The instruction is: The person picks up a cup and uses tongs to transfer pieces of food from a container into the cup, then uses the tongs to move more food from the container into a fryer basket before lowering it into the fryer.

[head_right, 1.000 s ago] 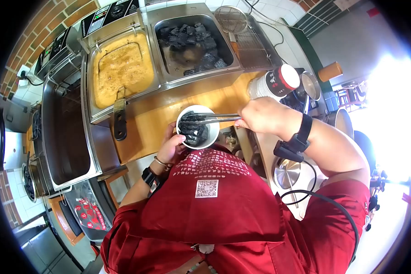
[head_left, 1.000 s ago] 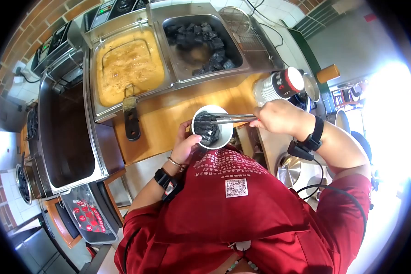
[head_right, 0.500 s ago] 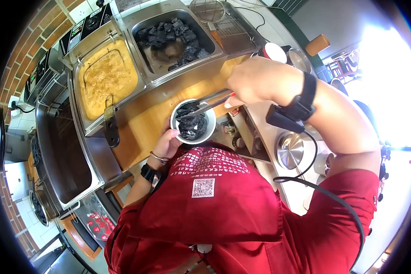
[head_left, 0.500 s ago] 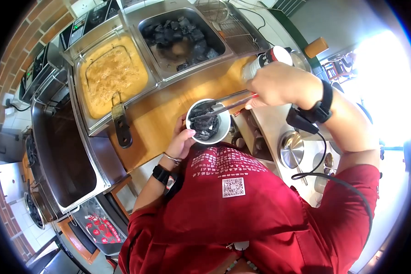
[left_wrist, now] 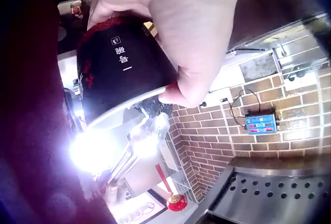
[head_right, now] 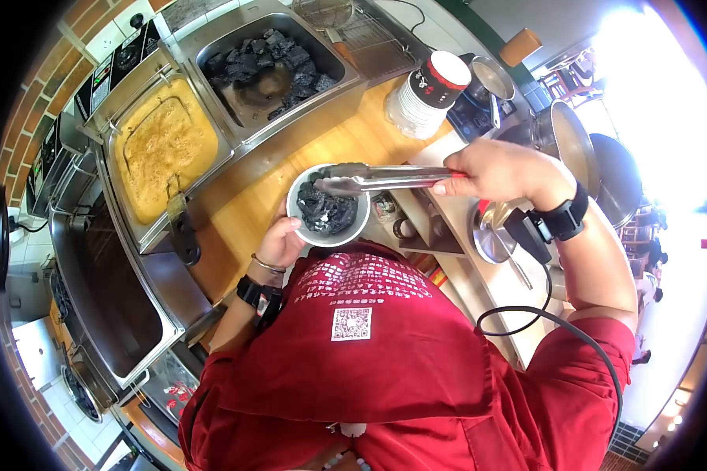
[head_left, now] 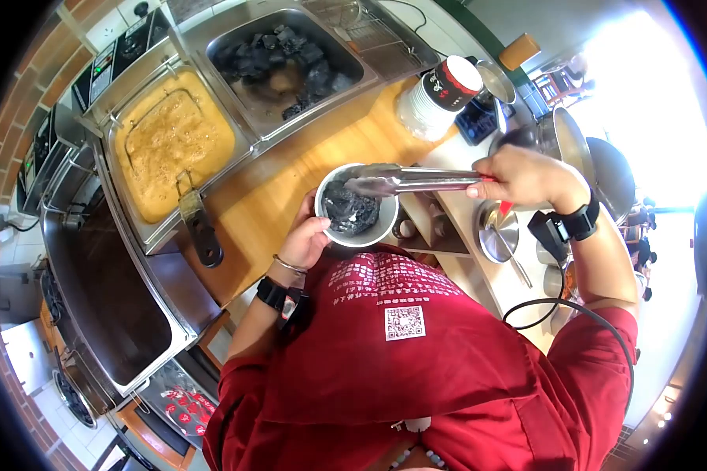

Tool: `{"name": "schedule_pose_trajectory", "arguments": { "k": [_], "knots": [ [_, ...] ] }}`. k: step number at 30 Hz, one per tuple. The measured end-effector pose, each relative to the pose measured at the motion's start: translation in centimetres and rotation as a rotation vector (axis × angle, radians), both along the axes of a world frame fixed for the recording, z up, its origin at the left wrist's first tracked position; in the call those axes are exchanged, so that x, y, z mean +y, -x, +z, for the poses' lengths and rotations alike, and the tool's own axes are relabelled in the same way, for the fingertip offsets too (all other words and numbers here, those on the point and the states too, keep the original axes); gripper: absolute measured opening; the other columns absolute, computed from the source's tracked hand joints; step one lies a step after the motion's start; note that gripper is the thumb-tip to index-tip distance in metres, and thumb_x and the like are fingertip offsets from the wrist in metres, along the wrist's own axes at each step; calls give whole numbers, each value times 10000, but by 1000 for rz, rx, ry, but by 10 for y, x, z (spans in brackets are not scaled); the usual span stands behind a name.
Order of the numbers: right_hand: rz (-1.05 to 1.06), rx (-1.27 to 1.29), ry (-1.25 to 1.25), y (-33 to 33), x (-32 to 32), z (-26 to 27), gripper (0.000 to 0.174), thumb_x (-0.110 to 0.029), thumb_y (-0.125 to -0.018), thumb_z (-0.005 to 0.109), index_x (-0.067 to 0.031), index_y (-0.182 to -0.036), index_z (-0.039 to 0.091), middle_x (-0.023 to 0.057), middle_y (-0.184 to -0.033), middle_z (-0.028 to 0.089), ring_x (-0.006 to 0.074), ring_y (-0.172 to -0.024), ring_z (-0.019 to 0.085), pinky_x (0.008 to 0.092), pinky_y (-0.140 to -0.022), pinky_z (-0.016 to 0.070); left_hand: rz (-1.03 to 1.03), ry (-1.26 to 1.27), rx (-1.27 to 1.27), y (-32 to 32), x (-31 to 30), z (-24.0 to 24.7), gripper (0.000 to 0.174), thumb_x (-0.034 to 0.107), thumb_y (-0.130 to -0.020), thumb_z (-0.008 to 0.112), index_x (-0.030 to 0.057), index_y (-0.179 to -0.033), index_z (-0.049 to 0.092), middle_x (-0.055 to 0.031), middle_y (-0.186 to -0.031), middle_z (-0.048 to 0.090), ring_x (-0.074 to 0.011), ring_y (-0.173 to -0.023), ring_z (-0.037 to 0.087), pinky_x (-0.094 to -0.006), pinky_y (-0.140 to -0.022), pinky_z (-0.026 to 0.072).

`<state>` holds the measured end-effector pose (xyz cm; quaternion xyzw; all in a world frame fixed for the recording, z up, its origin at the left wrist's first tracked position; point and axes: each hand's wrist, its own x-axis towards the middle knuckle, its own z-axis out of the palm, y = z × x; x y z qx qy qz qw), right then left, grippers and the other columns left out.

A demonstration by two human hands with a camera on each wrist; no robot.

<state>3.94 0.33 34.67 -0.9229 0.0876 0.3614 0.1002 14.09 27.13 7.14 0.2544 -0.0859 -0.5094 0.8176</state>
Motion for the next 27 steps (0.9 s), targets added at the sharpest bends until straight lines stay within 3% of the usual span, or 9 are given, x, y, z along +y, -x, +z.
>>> {"name": "schedule_pose_trajectory", "arguments": {
  "k": [3,5,9,13,15,16,20,25,27],
  "knots": [
    [-50,29,-81,9,-5,-23,557,-535,-927,512,1,-933,663,214,-714,596,353,-676,572,415,-662,454,-2,-88,-98,2,-3,13,678,62,-792,569,48,-1403,274,-139,-1322,463,-257,-1196,521,-408,-991,464],
    [-89,-22,-176,16,-8,-38,485,-456,-950,520,11,-869,622,176,-613,552,311,-582,530,404,-613,449,0,-81,-93,2,-4,15,701,45,-787,577,51,-1411,257,-144,-1312,465,-250,-1172,537,-383,-975,475],
    [-309,198,-93,18,2,-32,548,-525,-937,508,5,-906,644,123,-579,568,222,-482,501,364,-510,434,-49,-152,-198,7,-11,13,682,49,-790,581,48,-1403,283,-141,-1274,487,-241,-1150,550,-375,-962,487],
    [-325,163,-115,50,-24,-35,597,-574,-919,504,6,-907,647,96,-551,556,194,-419,493,350,-447,415,-72,-235,-151,16,-28,0,647,58,-802,583,46,-1391,315,-142,-1249,506,-240,-1134,562,-392,-951,501],
    [-266,34,-64,71,-33,-24,626,-597,-908,502,13,-893,642,86,-531,539,197,-441,540,361,-454,426,-87,-197,-112,22,-38,-5,625,76,-814,584,50,-1384,330,-144,-1263,510,-248,-1143,562,-401,-944,509],
    [-345,112,-17,75,-30,-12,607,-585,-914,489,-2,-945,655,184,-660,613,316,-594,621,409,-612,488,-100,-182,-71,25,-42,-4,608,89,-819,584,50,-1376,342,-143,-1271,513,-251,-1147,563,-401,-942,511],
    [-195,-187,64,126,-40,-18,463,-489,-889,574,-35,-858,651,195,-642,601,388,-652,609,451,-622,478,-211,-152,-60,41,-65,-7,562,175,-845,572,47,-1356,376,-139,-1284,526,-260,-1141,575,-403,-905,536],
    [-150,-421,170,178,-46,-48,433,-465,-874,583,-43,-779,587,192,-617,573,401,-644,597,471,-585,463,-385,-160,-69,80,-105,20,607,290,-852,564,50,-1374,369,-154,-1303,517,-282,-1136,578,-418,-847,566],
    [-115,-549,148,201,-55,-63,428,-460,-870,585,-41,-781,591,183,-637,583,393,-650,606,467,-584,471,-464,-113,-104,96,-119,33,625,334,-860,518,48,-1398,379,-168,-1366,489,-323,-1206,537,-484,-933,515]
  ]
}}
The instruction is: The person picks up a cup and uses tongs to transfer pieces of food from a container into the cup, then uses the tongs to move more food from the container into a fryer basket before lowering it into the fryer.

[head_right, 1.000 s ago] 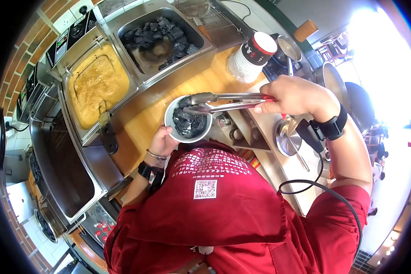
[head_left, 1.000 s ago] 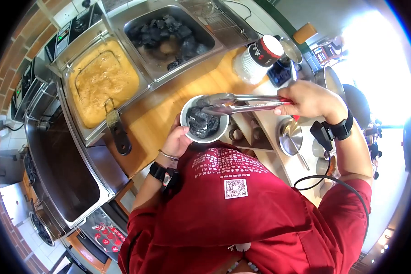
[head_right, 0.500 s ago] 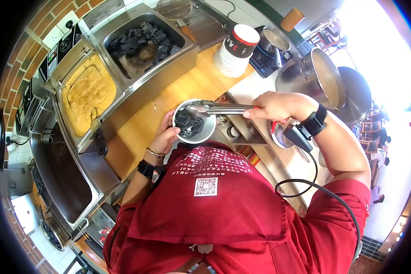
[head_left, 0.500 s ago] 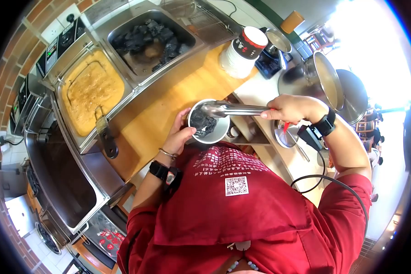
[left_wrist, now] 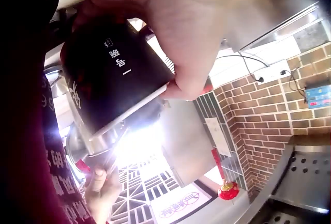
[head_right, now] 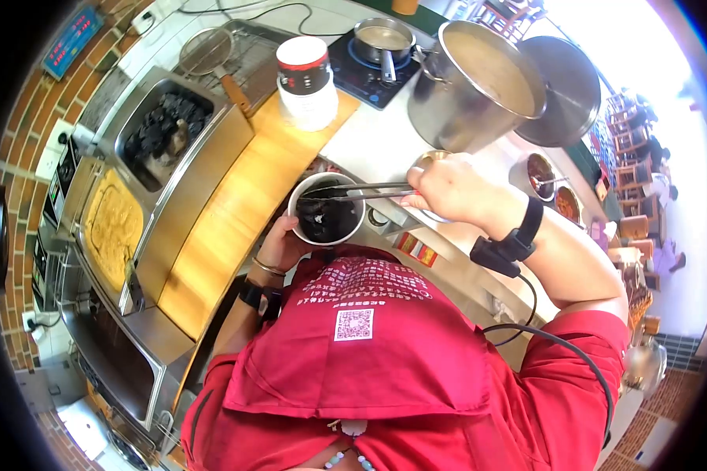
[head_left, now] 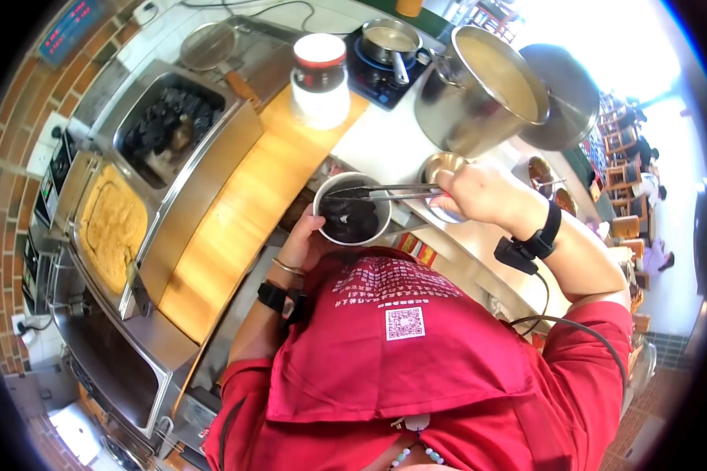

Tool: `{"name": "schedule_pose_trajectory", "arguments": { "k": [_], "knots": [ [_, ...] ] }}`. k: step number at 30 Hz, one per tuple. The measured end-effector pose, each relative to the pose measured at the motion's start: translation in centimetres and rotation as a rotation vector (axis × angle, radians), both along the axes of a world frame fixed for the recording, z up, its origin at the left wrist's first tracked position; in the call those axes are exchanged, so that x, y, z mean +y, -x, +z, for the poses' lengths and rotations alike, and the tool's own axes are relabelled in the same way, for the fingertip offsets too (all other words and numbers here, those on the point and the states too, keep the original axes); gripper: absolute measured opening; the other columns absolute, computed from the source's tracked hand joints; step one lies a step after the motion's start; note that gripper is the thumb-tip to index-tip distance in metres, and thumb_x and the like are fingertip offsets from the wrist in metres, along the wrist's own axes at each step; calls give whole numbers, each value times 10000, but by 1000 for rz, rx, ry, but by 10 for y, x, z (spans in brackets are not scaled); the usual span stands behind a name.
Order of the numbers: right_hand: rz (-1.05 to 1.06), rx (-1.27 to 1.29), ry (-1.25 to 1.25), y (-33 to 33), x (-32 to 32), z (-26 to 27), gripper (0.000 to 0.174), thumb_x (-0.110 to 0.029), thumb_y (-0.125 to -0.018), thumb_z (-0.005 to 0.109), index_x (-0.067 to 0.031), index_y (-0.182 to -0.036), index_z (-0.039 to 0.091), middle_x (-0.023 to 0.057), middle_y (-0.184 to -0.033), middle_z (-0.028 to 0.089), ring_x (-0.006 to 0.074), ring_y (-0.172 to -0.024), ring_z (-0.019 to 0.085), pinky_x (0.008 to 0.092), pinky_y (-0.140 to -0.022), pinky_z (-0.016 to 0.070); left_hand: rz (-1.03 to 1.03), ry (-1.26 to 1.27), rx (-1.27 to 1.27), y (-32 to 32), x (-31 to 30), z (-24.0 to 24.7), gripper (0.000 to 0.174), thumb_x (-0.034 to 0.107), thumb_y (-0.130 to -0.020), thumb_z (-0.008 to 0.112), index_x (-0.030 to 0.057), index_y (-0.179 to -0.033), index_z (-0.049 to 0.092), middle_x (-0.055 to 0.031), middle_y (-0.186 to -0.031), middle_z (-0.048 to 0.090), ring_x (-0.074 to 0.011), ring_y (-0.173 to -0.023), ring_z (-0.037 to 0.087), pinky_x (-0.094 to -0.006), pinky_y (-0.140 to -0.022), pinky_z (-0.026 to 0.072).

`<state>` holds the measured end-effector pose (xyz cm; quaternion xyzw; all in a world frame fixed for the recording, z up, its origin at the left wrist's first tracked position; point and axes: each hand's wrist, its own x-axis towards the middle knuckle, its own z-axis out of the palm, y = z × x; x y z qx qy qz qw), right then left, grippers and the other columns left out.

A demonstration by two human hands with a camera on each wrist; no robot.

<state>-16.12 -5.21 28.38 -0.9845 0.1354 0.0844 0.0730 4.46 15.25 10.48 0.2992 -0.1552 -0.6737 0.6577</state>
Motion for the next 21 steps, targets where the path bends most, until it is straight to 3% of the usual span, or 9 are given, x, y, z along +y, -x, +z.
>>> {"name": "schedule_pose_trajectory", "arguments": {
  "k": [4,5,9,12,14,16,18,20,21],
  "knots": [
    [-69,153,10,44,-11,-13,412,-438,-864,596,-31,-800,612,178,-679,609,379,-685,630,462,-620,495,-41,-108,-104,25,-26,-11,608,244,-826,542,46,-1379,385,-146,-1295,532,-288,-1157,564,-450,-904,527],
    [-92,225,11,51,-10,-12,375,-406,-866,606,-32,-862,621,164,-707,629,369,-716,640,456,-644,503,-53,-139,-112,33,-29,-11,587,193,-806,547,45,-1354,399,-116,-1224,562,-252,-1086,596,-423,-879,536],
    [-123,229,-22,76,-11,-12,347,-397,-886,584,-52,-881,622,154,-692,631,350,-699,636,434,-649,495,-159,-225,-162,62,-48,-14,575,134,-793,553,62,-1345,409,-89,-1167,581,-201,-990,628,-368,-813,561],
    [-82,292,24,93,-21,-16,359,-412,-882,582,-55,-878,621,144,-683,624,347,-702,637,434,-650,495,-257,-189,-110,79,-64,-22,575,38,-801,562,65,-1350,393,-124,-1146,604,-237,-1012,617,-373,-854,535],
    [-84,319,38,99,-31,-12,365,-419,-879,583,-55,-872,617,143,-682,620,348,-700,633,433,-642,491,-289,-166,-106,90,-73,-26,582,44,-797,574,69,-1351,397,-115,-1154,602,-231,-1010,616,-362,-858,533],
    [-78,347,56,108,-35,-4,372,-425,-875,584,-54,-867,614,142,-680,617,349,-697,630,432,-635,488,-282,-105,-222,94,-82,-35,602,106,-799,562,71,-1374,388,-80,-1180,577,-187,-992,629,-329,-771,575],
    [-176,327,88,115,-38,9,348,-414,-846,621,-69,-891,634,115,-781,666,314,-741,653,408,-645,511,-292,-122,-170,92,-89,-40,636,123,-813,562,68,-1407,343,-97,-1236,555,-213,-1041,621,-350,-789,575],
    [-223,288,94,127,-36,22,337,-404,-837,633,-67,-848,640,120,-728,652,322,-705,643,415,-627,501,-250,-61,-46,91,-94,-47,590,96,-821,525,55,-1385,353,-111,-1225,568,-230,-1061,610,-372,-899,524],
    [-259,237,72,135,-37,26,327,-393,-833,641,-66,-832,642,127,-698,640,332,-686,636,419,-620,495,-210,-54,-25,95,-95,-37,595,107,-827,506,52,-1393,333,-117,-1263,543,-244,-1086,607,-397,-900,533]
  ]
}}
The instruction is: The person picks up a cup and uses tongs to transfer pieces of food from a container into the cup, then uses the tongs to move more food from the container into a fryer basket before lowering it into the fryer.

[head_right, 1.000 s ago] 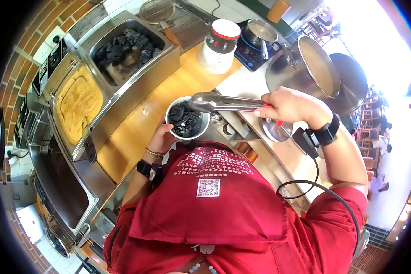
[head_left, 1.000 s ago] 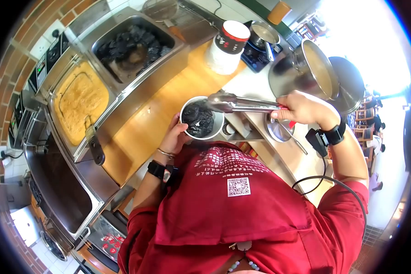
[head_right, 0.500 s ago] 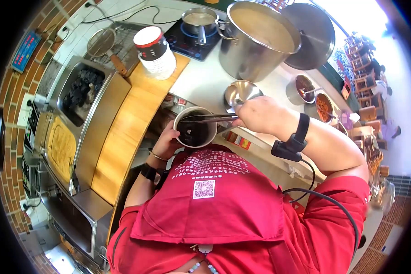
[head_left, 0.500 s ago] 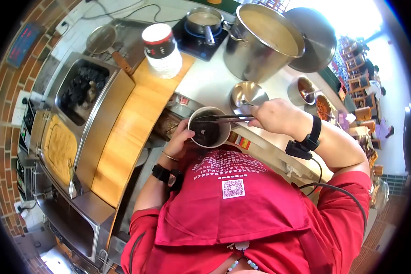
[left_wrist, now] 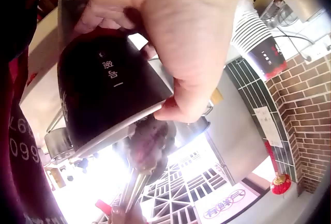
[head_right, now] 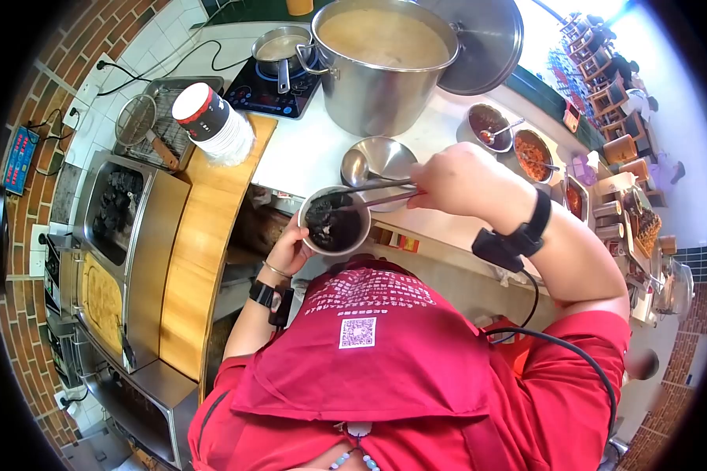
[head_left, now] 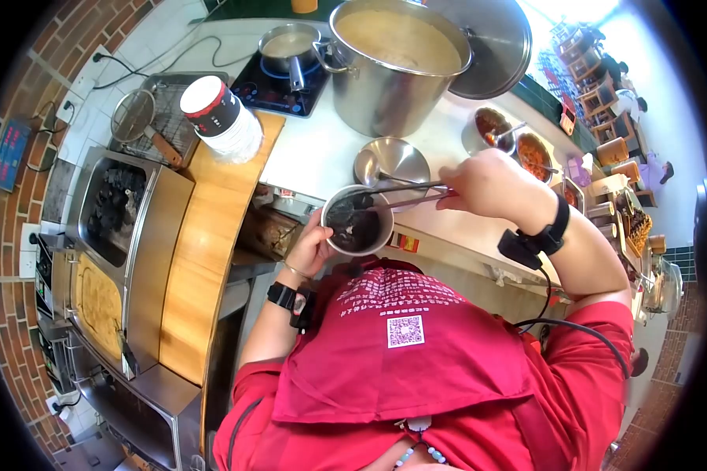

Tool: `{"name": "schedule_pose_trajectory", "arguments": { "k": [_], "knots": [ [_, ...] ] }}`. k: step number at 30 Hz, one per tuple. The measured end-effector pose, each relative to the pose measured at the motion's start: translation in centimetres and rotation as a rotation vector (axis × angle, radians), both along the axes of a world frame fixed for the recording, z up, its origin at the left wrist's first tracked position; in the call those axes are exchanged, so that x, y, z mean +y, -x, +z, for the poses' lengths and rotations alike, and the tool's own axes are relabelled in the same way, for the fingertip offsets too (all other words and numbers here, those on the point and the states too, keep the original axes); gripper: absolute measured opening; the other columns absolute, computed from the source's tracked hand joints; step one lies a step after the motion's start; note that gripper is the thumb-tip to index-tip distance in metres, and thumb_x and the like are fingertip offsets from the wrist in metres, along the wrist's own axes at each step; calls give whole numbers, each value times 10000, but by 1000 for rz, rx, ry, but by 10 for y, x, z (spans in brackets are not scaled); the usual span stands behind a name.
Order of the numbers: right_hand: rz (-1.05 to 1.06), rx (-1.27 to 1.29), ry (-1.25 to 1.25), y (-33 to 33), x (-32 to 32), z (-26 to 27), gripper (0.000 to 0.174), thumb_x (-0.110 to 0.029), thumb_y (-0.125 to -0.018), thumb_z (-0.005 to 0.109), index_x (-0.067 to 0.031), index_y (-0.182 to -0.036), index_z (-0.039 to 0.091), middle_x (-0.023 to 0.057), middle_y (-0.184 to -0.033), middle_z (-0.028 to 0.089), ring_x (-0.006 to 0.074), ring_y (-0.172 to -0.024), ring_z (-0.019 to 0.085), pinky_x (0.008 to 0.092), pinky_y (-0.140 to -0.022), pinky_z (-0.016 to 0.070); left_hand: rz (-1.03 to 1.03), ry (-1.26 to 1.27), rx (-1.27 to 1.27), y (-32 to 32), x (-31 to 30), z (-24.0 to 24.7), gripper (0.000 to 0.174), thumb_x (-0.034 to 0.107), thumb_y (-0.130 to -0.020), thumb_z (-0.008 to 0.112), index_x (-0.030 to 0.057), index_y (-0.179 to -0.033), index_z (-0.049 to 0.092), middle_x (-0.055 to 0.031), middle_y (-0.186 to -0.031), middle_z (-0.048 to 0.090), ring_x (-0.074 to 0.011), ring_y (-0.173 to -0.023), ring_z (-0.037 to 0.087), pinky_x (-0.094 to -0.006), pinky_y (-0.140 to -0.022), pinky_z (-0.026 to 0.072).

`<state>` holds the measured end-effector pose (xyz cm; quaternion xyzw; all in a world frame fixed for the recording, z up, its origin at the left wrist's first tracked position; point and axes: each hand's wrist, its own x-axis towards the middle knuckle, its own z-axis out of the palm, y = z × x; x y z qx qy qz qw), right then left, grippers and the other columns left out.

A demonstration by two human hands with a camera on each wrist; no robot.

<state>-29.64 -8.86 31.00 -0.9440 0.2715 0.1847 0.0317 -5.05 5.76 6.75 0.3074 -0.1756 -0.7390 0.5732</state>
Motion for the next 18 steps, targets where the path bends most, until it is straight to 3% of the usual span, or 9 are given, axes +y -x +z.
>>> {"name": "schedule_pose_trajectory", "arguments": {
  "k": [2,10,12,18],
  "knots": [
    [-61,-99,-27,15,-1,1,311,-376,-820,661,-65,-822,642,145,-629,608,354,-638,618,429,-606,483,1,-5,9,0,-4,-2,595,112,-833,499,51,-1398,321,-122,-1281,531,-251,-1099,604,-413,-903,533],
    [-159,-130,43,21,-4,-43,300,-352,-821,669,-56,-820,620,147,-637,604,352,-627,610,432,-583,474,22,-48,15,7,-13,2,587,135,-857,476,61,-1409,290,-146,-1281,538,-268,-1117,602,-452,-916,526],
    [-215,10,5,9,2,-48,343,-404,-861,613,-62,-878,627,149,-691,636,350,-692,635,447,-639,493,27,-56,4,6,-14,1,585,137,-857,478,61,-1407,292,-147,-1274,543,-268,-1110,605,-453,-913,526],
    [-242,-67,-9,-1,-5,-46,380,-430,-860,614,-50,-853,615,168,-725,637,367,-724,633,459,-651,489,89,-78,-94,-6,-23,-12,571,182,-865,499,62,-1391,312,-152,-1316,512,-296,-1155,578,-466,-912,532]
  ]
}}
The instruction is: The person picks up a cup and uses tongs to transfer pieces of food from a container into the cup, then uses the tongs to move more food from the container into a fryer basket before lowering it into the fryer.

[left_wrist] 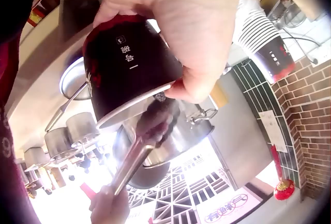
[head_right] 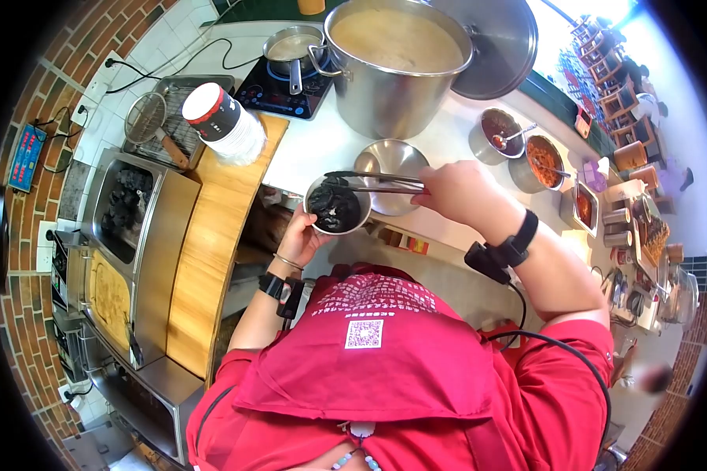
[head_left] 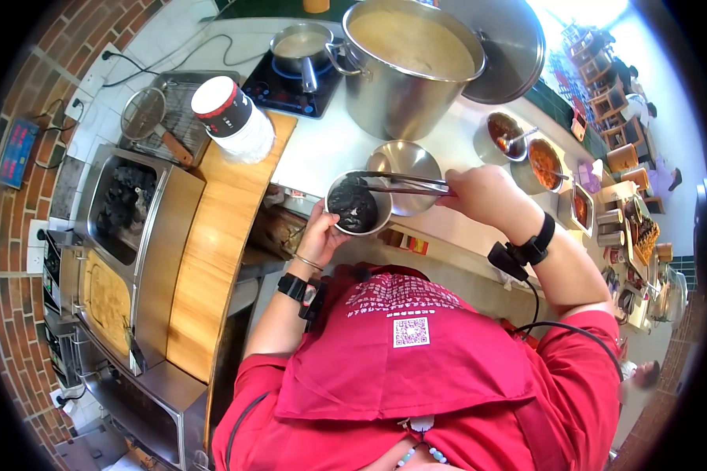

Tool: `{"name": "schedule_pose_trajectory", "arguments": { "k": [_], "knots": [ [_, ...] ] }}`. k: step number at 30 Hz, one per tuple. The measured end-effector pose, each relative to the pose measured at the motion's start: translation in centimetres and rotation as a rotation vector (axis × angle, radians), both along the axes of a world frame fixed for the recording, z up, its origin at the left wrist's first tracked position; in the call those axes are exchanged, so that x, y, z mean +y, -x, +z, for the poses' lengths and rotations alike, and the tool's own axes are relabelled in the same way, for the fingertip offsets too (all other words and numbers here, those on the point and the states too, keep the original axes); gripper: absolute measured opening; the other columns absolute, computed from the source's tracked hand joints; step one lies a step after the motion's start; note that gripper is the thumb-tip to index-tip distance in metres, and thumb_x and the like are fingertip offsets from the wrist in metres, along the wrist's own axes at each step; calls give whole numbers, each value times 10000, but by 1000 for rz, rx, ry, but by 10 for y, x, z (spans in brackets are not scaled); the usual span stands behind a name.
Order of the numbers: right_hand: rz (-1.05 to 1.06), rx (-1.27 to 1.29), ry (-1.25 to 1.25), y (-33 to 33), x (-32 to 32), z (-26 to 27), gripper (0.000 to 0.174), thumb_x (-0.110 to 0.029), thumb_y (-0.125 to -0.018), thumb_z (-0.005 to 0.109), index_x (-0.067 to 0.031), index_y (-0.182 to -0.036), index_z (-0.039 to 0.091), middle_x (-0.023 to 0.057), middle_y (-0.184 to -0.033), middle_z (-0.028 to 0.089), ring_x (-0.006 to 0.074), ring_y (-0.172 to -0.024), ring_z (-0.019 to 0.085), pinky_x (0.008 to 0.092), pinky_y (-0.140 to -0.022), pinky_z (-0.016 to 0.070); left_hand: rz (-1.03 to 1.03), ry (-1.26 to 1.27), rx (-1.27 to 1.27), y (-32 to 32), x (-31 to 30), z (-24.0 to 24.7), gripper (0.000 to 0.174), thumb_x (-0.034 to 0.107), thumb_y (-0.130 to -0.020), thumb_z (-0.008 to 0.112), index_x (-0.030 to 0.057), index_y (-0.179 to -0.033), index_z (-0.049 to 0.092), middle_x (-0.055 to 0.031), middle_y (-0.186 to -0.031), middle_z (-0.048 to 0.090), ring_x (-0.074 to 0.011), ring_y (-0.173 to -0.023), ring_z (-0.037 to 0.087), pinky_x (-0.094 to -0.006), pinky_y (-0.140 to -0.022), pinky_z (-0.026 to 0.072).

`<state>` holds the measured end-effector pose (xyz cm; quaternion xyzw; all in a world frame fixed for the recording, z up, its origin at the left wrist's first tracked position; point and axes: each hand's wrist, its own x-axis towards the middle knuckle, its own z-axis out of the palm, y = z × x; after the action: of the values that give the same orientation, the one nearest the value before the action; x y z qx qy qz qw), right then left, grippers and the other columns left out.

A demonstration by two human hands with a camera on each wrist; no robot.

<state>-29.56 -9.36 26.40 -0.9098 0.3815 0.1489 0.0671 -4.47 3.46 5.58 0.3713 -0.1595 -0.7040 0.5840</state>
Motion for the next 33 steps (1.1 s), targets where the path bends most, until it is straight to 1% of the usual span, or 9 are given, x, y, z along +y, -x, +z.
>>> {"name": "schedule_pose_trajectory", "arguments": {
  "k": [7,9,15,18,21,22,28,31,33],
  "knots": [
    [-263,-176,-73,22,14,-13,366,-407,-836,666,-46,-841,603,185,-752,628,397,-734,612,482,-651,465,272,-93,-8,-28,-52,-49,513,127,-835,528,83,-1330,401,-109,-1207,552,-251,-1077,575,-467,-882,518],
    [-280,-203,-103,31,20,-27,380,-404,-827,680,-33,-828,595,190,-754,623,398,-732,610,472,-646,463,331,-87,-8,-33,-68,-64,582,101,-838,553,61,-1363,304,-138,-1206,517,-245,-1039,586,-457,-859,526],
    [-389,-245,-171,44,35,-39,383,-402,-833,680,-27,-831,601,175,-714,621,379,-718,611,438,-634,469,300,-2,-22,-31,-93,-81,676,185,-907,612,-9,-1431,231,-127,-1267,504,-223,-1120,544,-350,-936,468],
    [-420,-268,-180,51,38,-50,400,-425,-834,674,-32,-831,603,165,-691,621,373,-700,611,435,-623,466,197,-140,-363,-31,-96,-78,671,202,-913,615,-8,-1430,242,-125,-1277,497,-212,-1127,533,-327,-944,460],
    [-470,-324,-241,58,38,-63,411,-444,-834,669,-38,-830,602,158,-690,625,370,-687,612,436,-618,467,148,-313,-282,-33,-95,-76,499,247,-885,663,32,-1256,408,-93,-1108,539,-201,-1019,557,-404,-816,529],
    [-493,-364,-277,61,40,-67,416,-452,-834,667,-41,-830,600,155,-689,627,368,-680,613,437,-616,468,200,-309,-294,-34,-98,-79,327,206,-874,650,56,-1074,440,-98,-974,554,-201,-871,602,-402,-680,572],
    [-565,-370,-253,77,45,-71,414,-450,-835,669,-45,-831,585,163,-694,629,363,-688,621,434,-613,470,248,-250,-433,-51,-114,-75,104,73,-826,534,13,-850,453,-123,-773,586,-213,-628,635,-346,-574,608],
    [-646,-498,-226,105,52,-77,415,-442,-843,665,-37,-834,576,169,-692,626,366,-685,623,428,-609,470,241,-204,-641,-58,-115,-52,56,71,-837,534,36,-847,490,-87,-749,588,-164,-595,617,-268,-467,538],
    [-732,-560,-185,128,62,-76,409,-429,-848,665,-31,-841,571,170,-688,623,358,-676,625,418,-607,472,199,-151,-711,-56,-114,-29,65,75,-861,524,29,-907,527,-78,-770,617,-147,-608,620,-250,-519,546]
  ]
}}
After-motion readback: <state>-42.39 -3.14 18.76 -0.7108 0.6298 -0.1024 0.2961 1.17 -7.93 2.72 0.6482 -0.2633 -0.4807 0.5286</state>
